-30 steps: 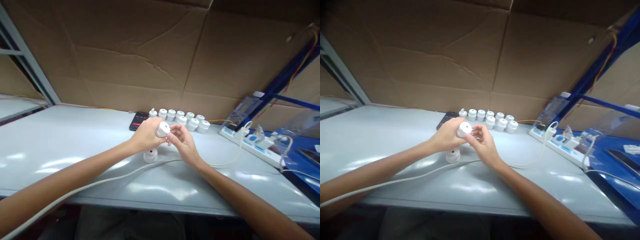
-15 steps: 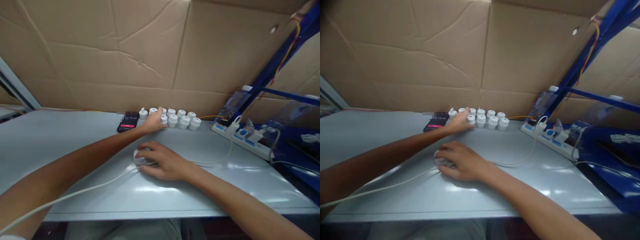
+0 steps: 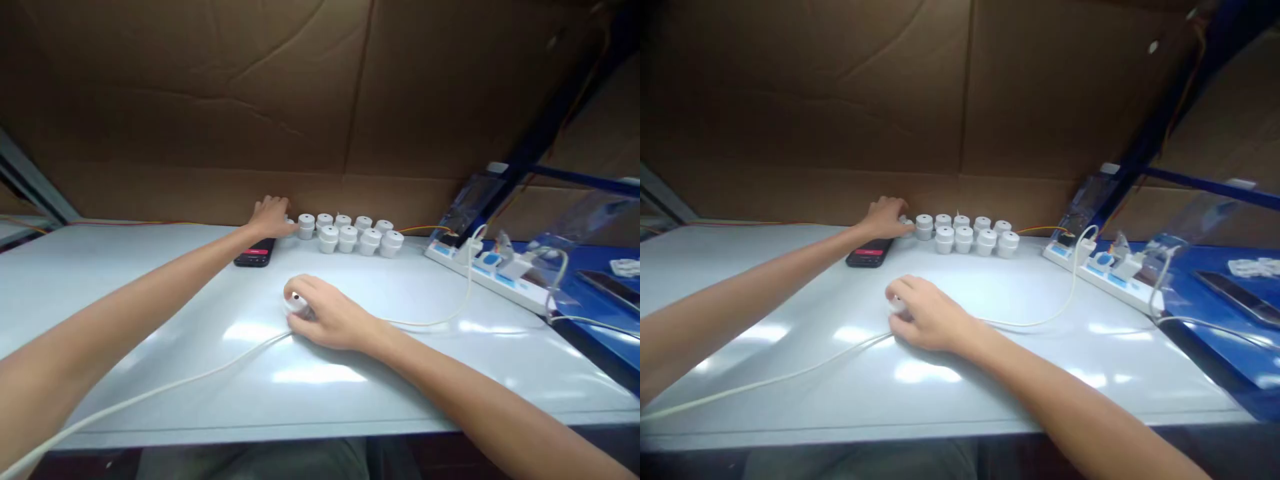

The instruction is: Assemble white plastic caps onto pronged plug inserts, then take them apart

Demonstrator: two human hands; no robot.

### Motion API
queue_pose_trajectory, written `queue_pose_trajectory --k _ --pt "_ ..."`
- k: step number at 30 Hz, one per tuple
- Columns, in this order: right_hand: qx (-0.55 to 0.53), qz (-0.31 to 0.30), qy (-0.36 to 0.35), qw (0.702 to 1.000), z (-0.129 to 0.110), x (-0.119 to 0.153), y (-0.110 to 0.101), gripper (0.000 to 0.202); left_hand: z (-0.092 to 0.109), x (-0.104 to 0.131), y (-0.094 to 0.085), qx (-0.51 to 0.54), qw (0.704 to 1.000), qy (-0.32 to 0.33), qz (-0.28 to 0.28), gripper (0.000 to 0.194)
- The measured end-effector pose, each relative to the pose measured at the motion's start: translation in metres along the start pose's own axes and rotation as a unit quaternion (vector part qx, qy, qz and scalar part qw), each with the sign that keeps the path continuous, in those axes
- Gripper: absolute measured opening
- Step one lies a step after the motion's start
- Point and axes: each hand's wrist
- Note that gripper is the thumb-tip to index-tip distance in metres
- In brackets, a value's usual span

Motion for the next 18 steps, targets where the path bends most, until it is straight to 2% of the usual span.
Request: queue_pose_trajectory --k 3,6,8,13,14,18 --pt "0.006 0.01 0.022 1.0 0.005 0.001 0.0 0.031 -0.007 -0.006 0.005 -0.006 0.998 0.019 -0.052 0.044" --pt "-0.003 0.036 0.046 0.998 0.01 0.0 -0.002 0.034 -0.007 -0.002 0.011 0.004 0.999 0.036 -0.036 0.035" --pt "-0.01 0.055 0.062 0.997 0.011 0.0 -0.004 0.029 -0.004 0.007 0.01 0.022 0.998 0.054 -0.018 0.035" --pt "-0.032 0.147 0.063 0.987 0.011 -0.003 -0.007 0.024 0.006 0.049 0.001 0.145 0.981 0.125 0.044 0.04" --pt "-0.039 0.17 0.057 0.983 0.011 -0.003 -0.008 0.025 0.007 0.06 0.001 0.172 0.976 0.13 0.043 0.041" --pt "-0.054 0.215 0.03 0.975 0.009 -0.003 -0.01 0.025 0.01 0.106 0.008 0.302 0.943 0.137 -0.031 0.05"
Point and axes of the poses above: each hand's wrist, its own x-axis away from the middle knuckle, its own y-axis out of the palm, z = x × y, and after that the axes turned 12 degrees about -z, right-handed
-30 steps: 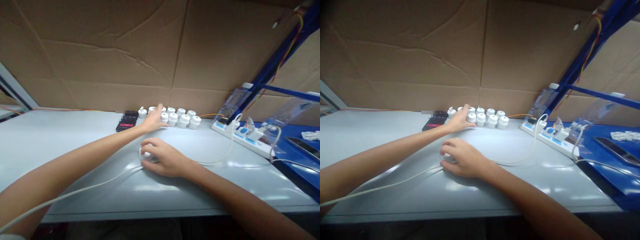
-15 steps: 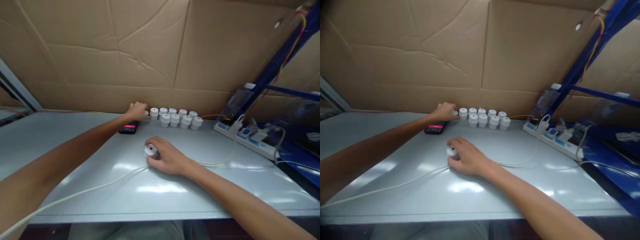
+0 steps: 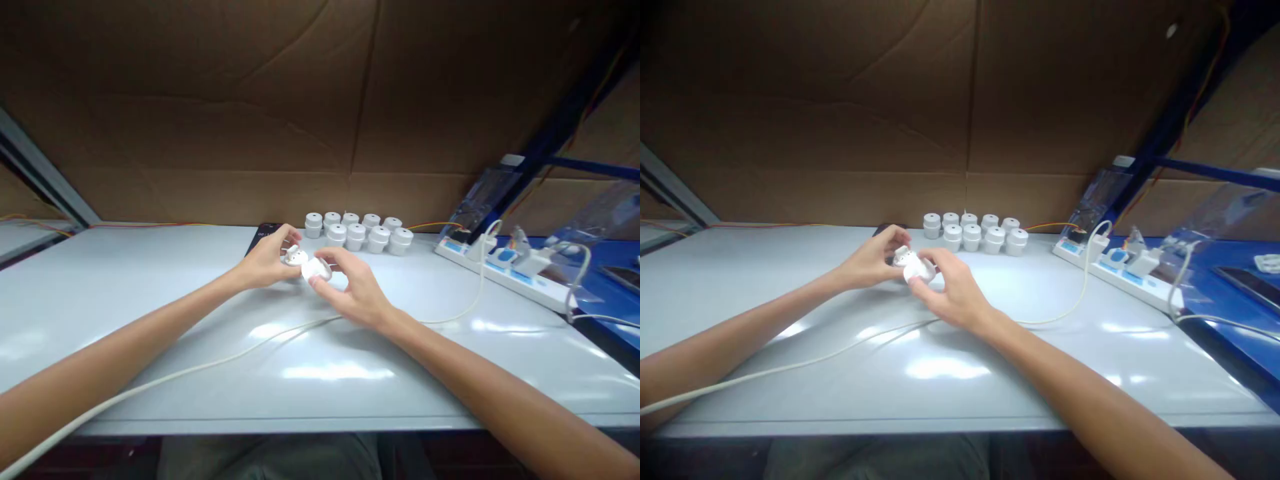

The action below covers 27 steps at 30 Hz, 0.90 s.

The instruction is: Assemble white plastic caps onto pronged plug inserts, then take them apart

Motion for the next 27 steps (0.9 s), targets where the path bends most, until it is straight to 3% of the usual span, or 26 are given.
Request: queue_pose_trajectory --k 4,8,14,17,23,27 --pt "0.011 -0.007 -0.028 1.0 -0.001 0.002 0.001 0.027 0.006 0.035 0.014 0.086 0.993 -0.015 -0.08 0.042" --pt "0.029 -0.025 -0.059 0.997 0.001 0.003 0.004 0.033 0.014 0.047 0.015 0.08 0.99 -0.008 -0.117 0.039" --pt "0.0 -0.007 0.005 1.0 0.004 0.004 0.005 0.039 0.021 0.05 0.002 -0.005 0.998 0.003 -0.057 0.034" --pt "-0.007 -0.022 -0.002 1.0 0.002 0.005 0.004 0.042 0.023 0.054 0.002 -0.025 0.998 0.018 -0.057 0.038" --pt "0.019 -0.061 -0.07 0.995 -0.004 0.005 0.004 0.039 0.022 0.055 -0.003 0.149 0.985 -0.009 -0.08 0.045" --pt "0.033 -0.041 -0.104 0.993 -0.002 0.005 0.004 0.044 0.019 0.053 -0.012 0.253 0.959 -0.038 -0.119 0.043"
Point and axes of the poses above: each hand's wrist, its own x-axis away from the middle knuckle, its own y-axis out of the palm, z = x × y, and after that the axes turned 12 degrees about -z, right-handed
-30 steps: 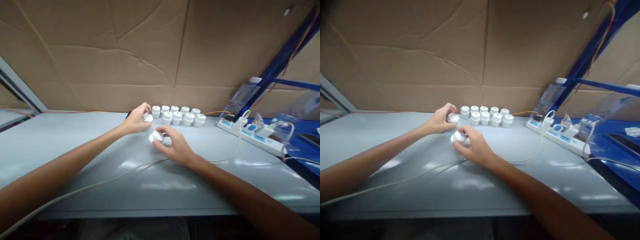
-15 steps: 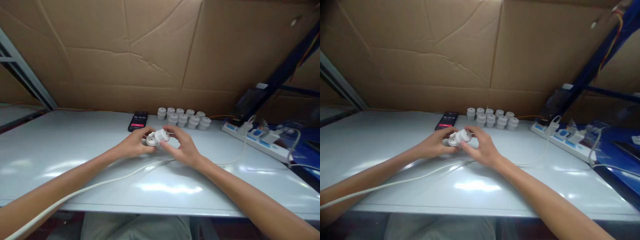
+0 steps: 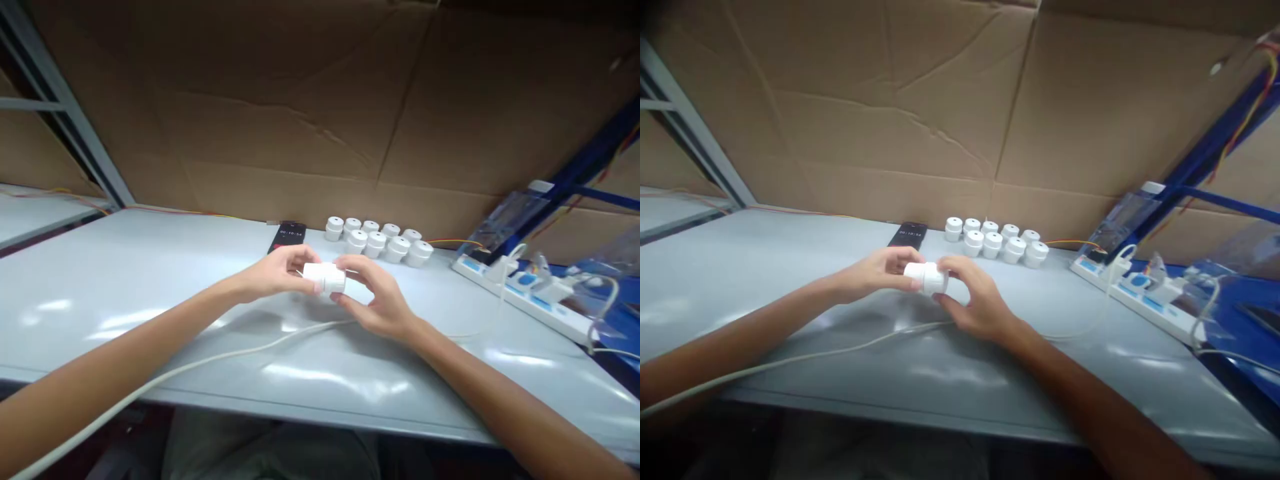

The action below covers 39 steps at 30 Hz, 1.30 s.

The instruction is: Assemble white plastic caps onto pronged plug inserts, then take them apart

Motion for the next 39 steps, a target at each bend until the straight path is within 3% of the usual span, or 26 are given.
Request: queue_pose_trajectory --k 3,7,9,14,17,19,21,24,27,29,30,32,34,36,39 --pt "0.052 0.027 -0.06 0.996 0.001 0.0 0.0 0.043 0.002 -0.001 0.001 0.075 0.997 -0.021 -0.025 0.043" --pt "0.114 0.032 -0.115 0.986 -0.002 0.0 -0.002 0.044 0.004 -0.001 0.008 0.136 0.987 -0.082 -0.037 0.059" --pt "0.125 0.031 -0.12 0.984 -0.004 0.0 -0.003 0.045 0.006 -0.001 0.01 0.131 0.988 -0.069 -0.036 0.059" --pt "0.065 0.052 -0.068 0.994 -0.003 0.002 -0.002 0.042 0.006 0.001 0.007 0.064 0.998 0.011 -0.015 0.047" --pt "-0.073 0.047 0.052 0.995 -0.004 0.0 0.0 0.037 0.003 0.002 0.004 0.027 0.999 0.025 -0.011 0.043" --pt "-0.216 0.019 0.176 0.96 -0.004 -0.002 0.001 0.039 0.001 0.002 0.003 -0.02 0.998 0.051 -0.003 0.043" --pt "-0.341 -0.014 0.274 0.899 -0.004 -0.006 0.002 0.044 -0.001 0.002 0.005 -0.087 0.992 0.085 0.015 0.043" --pt "-0.453 -0.031 0.328 0.828 -0.003 -0.009 0.003 0.047 -0.002 0.002 0.01 -0.178 0.974 0.13 0.049 0.038" --pt "-0.486 -0.035 0.339 0.805 0.0 -0.009 0.005 0.052 -0.001 0.002 0.015 -0.197 0.965 0.153 0.074 0.036" --pt "-0.453 -0.037 0.325 0.829 0.001 -0.007 0.006 0.053 0.0 0.001 0.016 -0.147 0.978 0.13 0.073 0.038" --pt "-0.415 -0.03 0.3 0.858 0.001 -0.006 0.006 0.049 0.0 0.001 0.017 -0.107 0.987 0.102 0.068 0.039" --pt "-0.291 -0.002 0.21 0.933 0.0 -0.004 0.007 0.037 0.001 0.0 0.017 -0.02 0.998 0.025 0.056 0.041" --pt "-0.143 0.027 0.098 0.984 -0.003 -0.001 0.007 0.034 0.002 0.0 0.017 0.035 0.998 -0.037 0.037 0.048" --pt "-0.048 0.039 0.042 0.997 -0.006 0.0 0.006 0.033 0.004 0.0 0.017 0.039 0.998 -0.035 0.028 0.048" --pt "-0.056 0.03 0.085 0.994 -0.008 0.0 0.005 0.037 0.007 0.003 0.017 -0.022 0.996 0.058 0.056 0.036"
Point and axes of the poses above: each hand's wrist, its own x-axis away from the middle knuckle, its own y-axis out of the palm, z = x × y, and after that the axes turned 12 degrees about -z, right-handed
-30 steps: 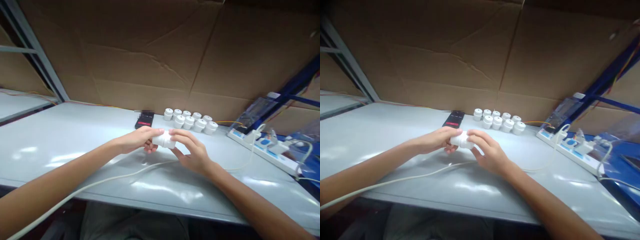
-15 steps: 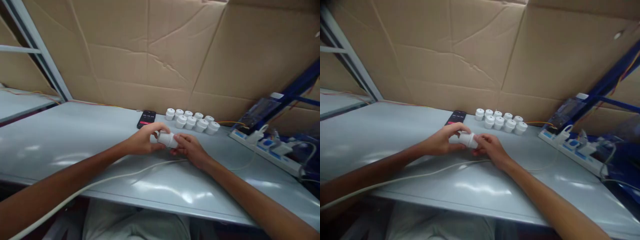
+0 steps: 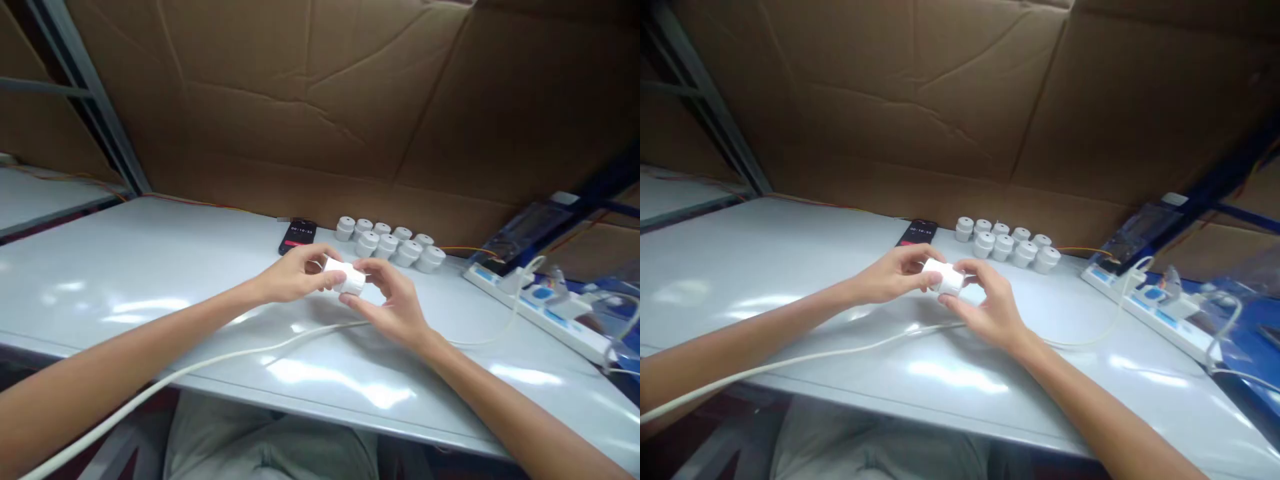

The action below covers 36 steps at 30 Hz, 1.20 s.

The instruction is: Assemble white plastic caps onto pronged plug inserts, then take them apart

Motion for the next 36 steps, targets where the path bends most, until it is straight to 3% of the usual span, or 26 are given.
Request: queue_pose_trajectory --k 3,6,9,12,15,17,20,23,26,28,31,34,36 --pt "-0.058 -0.019 0.061 0.996 0.0 -0.001 -0.001 0.04 0.0 0.002 0.0 -0.049 0.996 0.072 0.019 0.036" --pt "-0.062 -0.007 0.057 0.996 -0.001 -0.001 -0.002 0.036 -0.002 0.001 0.0 -0.014 0.998 0.059 0.025 0.039" --pt "0.034 0.033 0.014 0.999 -0.005 0.0 -0.002 0.038 0.0 0.0 0.002 0.073 0.997 0.001 0.031 0.052" --pt "0.14 0.073 -0.078 0.984 -0.01 0.001 -0.003 0.035 0.007 0.0 0.006 0.141 0.988 -0.054 0.027 0.053" --pt "0.188 0.073 -0.159 0.966 -0.013 -0.001 -0.005 0.028 0.011 0.002 0.01 0.166 0.981 -0.102 0.007 0.058" --pt "0.187 0.055 -0.166 0.967 -0.013 -0.001 -0.007 0.03 0.011 0.003 0.012 0.153 0.982 -0.108 -0.008 0.058" --pt "0.126 0.034 -0.089 0.987 -0.01 -0.002 -0.01 0.036 0.007 0.003 0.01 0.095 0.993 -0.069 0.004 0.048" --pt "-0.05 -0.004 0.069 0.996 -0.007 -0.004 -0.009 0.036 0.001 0.004 0.007 0.01 0.999 0.02 0.023 0.038" --pt "-0.243 -0.053 0.184 0.951 -0.005 -0.008 -0.004 0.042 -0.002 0.004 0.006 -0.098 0.99 0.103 0.021 0.035" --pt "-0.295 -0.059 0.21 0.93 -0.004 -0.008 0.0 0.047 -0.003 0.004 0.006 -0.138 0.982 0.13 0.021 0.03" --pt "-0.234 -0.015 0.167 0.958 -0.005 -0.006 0.003 0.038 -0.002 0.004 0.006 -0.086 0.989 0.113 0.03 0.033" --pt "-0.075 0.031 0.034 0.996 -0.007 -0.002 0.001 0.031 0.0 0.002 0.007 0.038 0.999 -0.001 0.03 0.041" --pt "0.025 0.032 -0.065 0.997 -0.008 0.0 0.0 0.031 0.0 0.002 0.008 0.104 0.991 -0.083 0.002 0.05"
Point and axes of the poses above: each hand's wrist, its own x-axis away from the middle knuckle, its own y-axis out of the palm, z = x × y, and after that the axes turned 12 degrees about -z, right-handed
